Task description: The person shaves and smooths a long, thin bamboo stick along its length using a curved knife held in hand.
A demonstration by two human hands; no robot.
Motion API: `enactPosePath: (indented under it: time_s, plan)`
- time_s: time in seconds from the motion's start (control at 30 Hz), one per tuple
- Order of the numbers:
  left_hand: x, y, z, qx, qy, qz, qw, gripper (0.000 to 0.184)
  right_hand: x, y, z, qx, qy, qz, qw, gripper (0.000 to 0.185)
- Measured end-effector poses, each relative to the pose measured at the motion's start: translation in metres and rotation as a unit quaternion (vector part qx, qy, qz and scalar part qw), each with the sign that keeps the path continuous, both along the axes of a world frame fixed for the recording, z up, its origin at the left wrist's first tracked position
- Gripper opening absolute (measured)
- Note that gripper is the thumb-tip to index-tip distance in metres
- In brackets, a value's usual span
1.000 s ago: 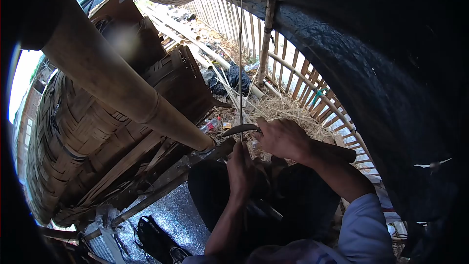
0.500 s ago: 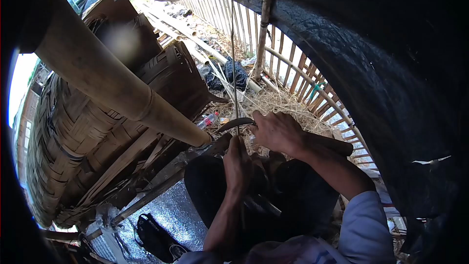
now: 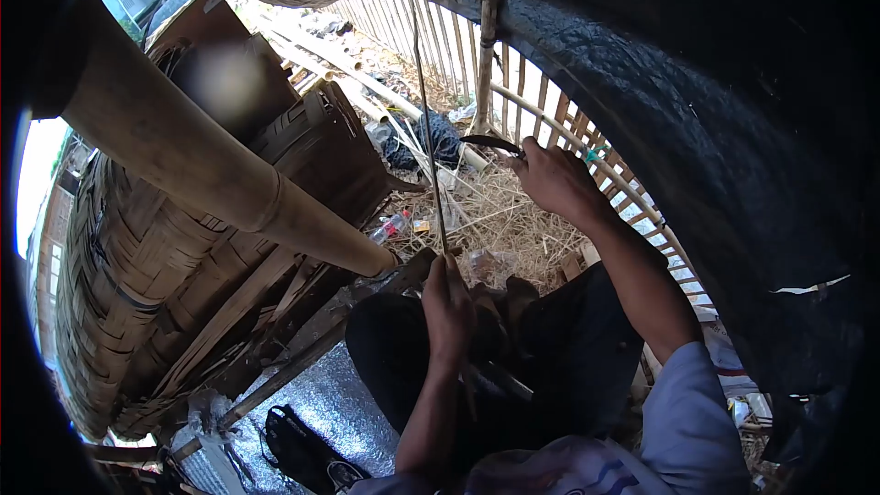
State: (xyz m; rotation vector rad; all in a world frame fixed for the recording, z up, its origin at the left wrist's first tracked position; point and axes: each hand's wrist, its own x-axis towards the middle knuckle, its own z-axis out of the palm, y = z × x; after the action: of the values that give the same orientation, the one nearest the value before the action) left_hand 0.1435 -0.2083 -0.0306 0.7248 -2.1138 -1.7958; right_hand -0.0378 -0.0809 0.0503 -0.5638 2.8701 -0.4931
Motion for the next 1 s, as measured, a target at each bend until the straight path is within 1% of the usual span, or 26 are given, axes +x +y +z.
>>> enactPosePath:
  time_s: [0.03,0.07,0.13,0.2,0.23,0.3,0.33,0.4,0.43,0.47,0.53,0.57,0.6,0.63,0.67,0.73,0.77,0.83,0.87,0.9,1.0]
  plan:
    - [-0.004,-0.003,-0.001,0.083,0.01,0.007,0.996,0.035,0.007,0.003,-0.005,0.012,-0.028,0.004,1.0,0.045]
    - [-0.002,-0.005,-0.001,0.088,0.01,0.01,0.996,0.035,0.013,0.006,-0.008,0.021,-0.051,0.004,0.999,0.045]
    - [-0.005,-0.006,-0.001,0.234,0.028,-0.025,0.971,0.037,0.023,0.006,-0.011,0.025,-0.047,0.049,0.997,0.053]
    - [-0.005,0.003,-0.008,0.24,0.031,-0.031,0.97,0.037,0.027,0.002,-0.02,0.025,-0.044,0.093,0.994,0.054]
    - [-0.004,0.006,-0.01,0.251,0.028,-0.032,0.967,0.038,0.03,0.001,-0.028,0.025,-0.047,0.094,0.994,0.054]
    - [-0.002,0.008,-0.012,0.256,0.032,-0.033,0.966,0.038,0.036,-0.002,-0.039,0.025,-0.013,0.179,0.983,0.05]
    - [-0.001,0.009,-0.014,0.257,0.032,-0.028,0.965,0.038,0.041,-0.002,-0.042,0.026,-0.015,0.184,0.982,0.05]
    - [-0.001,0.01,-0.019,0.258,0.052,-0.009,0.965,0.037,0.05,-0.001,-0.042,0.005,-0.044,0.257,0.965,0.036]
    - [0.0,0.01,-0.021,0.259,0.055,-0.002,0.964,0.037,0.051,-0.002,-0.042,-0.001,-0.052,0.263,0.963,0.031]
    - [0.001,0.01,-0.022,0.281,0.063,0.007,0.958,0.028,0.05,-0.002,-0.041,0.0,-0.052,0.269,0.962,0.031]
    - [-0.001,0.008,-0.026,0.301,0.076,0.018,0.95,0.026,0.044,-0.003,-0.037,-0.01,-0.039,0.37,0.928,0.03]
    - [0.0,0.007,-0.028,0.292,0.069,0.012,0.954,0.028,0.044,-0.004,-0.035,-0.011,-0.039,0.372,0.927,0.03]
    - [0.001,0.006,-0.029,0.283,0.062,0.005,0.957,0.036,0.043,-0.005,-0.031,-0.005,-0.086,0.335,0.938,0.031]
    - [0.001,0.006,-0.028,0.282,0.065,0.006,0.957,0.036,0.041,-0.006,-0.028,0.001,-0.131,0.297,0.946,0.032]
    - [0.002,0.006,-0.026,0.278,0.071,-0.003,0.958,0.034,0.04,-0.006,-0.028,0.001,-0.129,0.299,0.946,0.032]
    - [0.002,0.005,-0.023,0.274,0.078,-0.011,0.958,0.033,0.04,-0.004,-0.031,0.039,-0.142,0.258,0.955,0.039]
    - [0.003,0.005,-0.022,0.275,0.086,-0.018,0.957,0.032,0.04,-0.002,-0.036,0.034,-0.118,0.264,0.957,0.046]
    - [0.004,0.004,-0.023,0.278,0.092,-0.025,0.956,0.031,0.045,-0.004,-0.035,0.032,-0.099,0.243,0.964,0.045]
    - [0.002,0.005,-0.026,0.256,0.09,-0.018,0.962,0.031,0.047,-0.006,-0.033,0.031,-0.076,0.223,0.971,0.045]
    - [0.003,0.005,-0.027,0.235,0.086,-0.009,0.968,0.031,0.05,-0.007,-0.033,0.033,-0.078,0.223,0.971,0.045]
    - [0.005,0.006,-0.024,0.255,0.085,0.0,0.963,0.028,0.057,-0.011,-0.032,0.009,-0.07,0.231,0.97,0.044]
